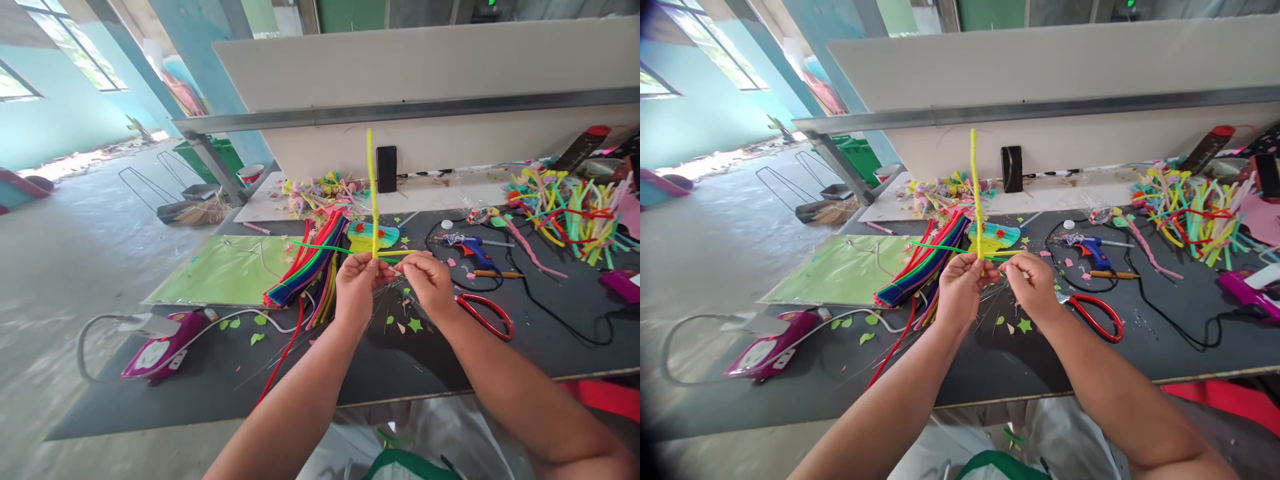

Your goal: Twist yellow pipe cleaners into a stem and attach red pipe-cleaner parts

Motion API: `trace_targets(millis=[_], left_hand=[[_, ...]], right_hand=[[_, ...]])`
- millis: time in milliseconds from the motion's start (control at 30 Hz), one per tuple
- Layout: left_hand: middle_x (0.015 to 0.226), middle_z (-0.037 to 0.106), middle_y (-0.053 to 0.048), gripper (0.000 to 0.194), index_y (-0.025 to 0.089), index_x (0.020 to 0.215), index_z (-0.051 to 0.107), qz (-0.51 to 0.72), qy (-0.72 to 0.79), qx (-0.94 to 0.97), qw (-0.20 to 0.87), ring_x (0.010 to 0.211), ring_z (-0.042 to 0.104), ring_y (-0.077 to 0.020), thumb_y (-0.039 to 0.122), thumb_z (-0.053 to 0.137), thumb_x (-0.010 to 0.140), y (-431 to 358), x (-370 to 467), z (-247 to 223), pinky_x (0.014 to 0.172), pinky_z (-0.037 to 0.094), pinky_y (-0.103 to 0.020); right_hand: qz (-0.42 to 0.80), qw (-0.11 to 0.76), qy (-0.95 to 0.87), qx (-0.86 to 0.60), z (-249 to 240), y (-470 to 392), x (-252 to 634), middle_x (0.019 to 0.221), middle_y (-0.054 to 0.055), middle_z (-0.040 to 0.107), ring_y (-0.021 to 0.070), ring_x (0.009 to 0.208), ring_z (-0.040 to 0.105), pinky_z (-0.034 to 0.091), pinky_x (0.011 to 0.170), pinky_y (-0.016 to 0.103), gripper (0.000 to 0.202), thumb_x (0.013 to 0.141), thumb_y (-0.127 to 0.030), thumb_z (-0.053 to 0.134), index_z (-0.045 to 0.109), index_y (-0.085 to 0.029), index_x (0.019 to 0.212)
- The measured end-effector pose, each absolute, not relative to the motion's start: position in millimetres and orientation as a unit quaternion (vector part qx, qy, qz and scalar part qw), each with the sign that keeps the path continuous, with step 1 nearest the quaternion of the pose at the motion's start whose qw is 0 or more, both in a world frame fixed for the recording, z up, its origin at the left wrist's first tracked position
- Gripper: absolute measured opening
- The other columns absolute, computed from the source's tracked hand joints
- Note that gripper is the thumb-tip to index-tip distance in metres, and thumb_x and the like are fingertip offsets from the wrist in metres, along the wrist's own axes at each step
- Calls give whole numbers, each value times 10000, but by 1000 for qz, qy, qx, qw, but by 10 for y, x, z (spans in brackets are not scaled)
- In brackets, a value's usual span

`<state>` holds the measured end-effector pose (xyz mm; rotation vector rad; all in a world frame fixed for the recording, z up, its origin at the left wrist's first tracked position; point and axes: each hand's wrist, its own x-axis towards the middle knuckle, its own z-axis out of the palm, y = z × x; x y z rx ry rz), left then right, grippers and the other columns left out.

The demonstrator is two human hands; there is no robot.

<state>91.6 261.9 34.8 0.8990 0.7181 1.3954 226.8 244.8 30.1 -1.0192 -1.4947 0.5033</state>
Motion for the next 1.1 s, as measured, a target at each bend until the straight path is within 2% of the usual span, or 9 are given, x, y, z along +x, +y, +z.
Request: trace_targets(millis=[67, 133, 233, 300, 367, 467, 600, 900, 1100], left_hand=[[705, 644, -3, 231, 142, 839, 555, 583, 285, 358, 672, 591, 629, -103, 268, 711, 726, 2642, 878, 375, 607, 528, -234], [726, 635, -3, 230, 129, 833, 563, 549, 262, 340, 717, 596, 621, -89, 259, 717, 722, 2649, 855, 381, 591, 526, -210], [741, 637, -6, 219, 124, 850, 575, 506, 241, 336, 757, 596, 624, -89, 246, 711, 730, 2643, 849, 364, 594, 537, -212], [743, 650, -19, 206, 121, 858, 583, 486, 240, 345, 766, 599, 637, -103, 243, 701, 742, 2637, 856, 340, 606, 547, -229], [739, 661, -32, 200, 114, 847, 591, 467, 246, 355, 771, 604, 647, -115, 241, 704, 741, 2636, 862, 313, 617, 553, -245], [754, 668, -47, 212, 106, 851, 601, 436, 247, 370, 782, 627, 651, -123, 241, 715, 734, 2641, 863, 284, 623, 557, -250], [751, 663, -52, 211, 104, 897, 598, 416, 226, 389, 791, 632, 635, -108, 252, 683, 774, 2657, 846, 285, 617, 552, -233], [807, 684, -61, 269, 120, 928, 599, 391, 201, 417, 795, 692, 645, -120, 171, 736, 702, 2753, 760, 288, 659, 530, -236], [762, 689, -40, 244, 119, 852, 622, 399, 233, 437, 771, 644, 640, -112, 165, 763, 658, 2776, 736, 267, 641, 515, -237]], right_hand=[[201, 552, -655, -475, 277, 2481, 2247, 740, 49, 644, 191, 738, 581, 457, 724, 334, 179, 836, -278, 565, 694, -208, 735], [252, 537, -637, -492, 256, 2522, 2226, 778, 48, 659, 184, 739, 590, 466, 709, 323, 149, 822, -291, 585, 706, -205, 800], [387, 564, -584, -438, 240, 2557, 2221, 913, 44, 673, 172, 813, 618, 489, 744, 313, 199, 825, -327, 591, 686, -215, 959], [425, 587, -554, -409, 247, 2552, 2239, 938, 39, 673, 168, 834, 626, 497, 754, 311, 224, 816, -343, 607, 670, -218, 992], [401, 587, -549, -440, 269, 2534, 2264, 844, 33, 677, 167, 776, 625, 498, 711, 306, 198, 801, -358, 628, 677, -208, 921], [292, 562, -582, -511, 318, 2517, 2298, 700, 28, 649, 174, 697, 598, 479, 669, 314, 164, 789, -352, 639, 677, -197, 752], [213, 564, -613, -511, 353, 2526, 2326, 719, 26, 658, 176, 693, 585, 464, 690, 328, 134, 802, -313, 622, 676, -211, 734], [193, 561, -634, -496, 364, 2533, 2351, 695, 14, 642, 156, 670, 578, 439, 665, 290, 141, 815, -266, 603, 667, -196, 711], [228, 559, -632, -486, 369, 2541, 2346, 740, 26, 654, 174, 724, 588, 435, 681, 298, 117, 777, -298, 644, 668, -195, 728]])
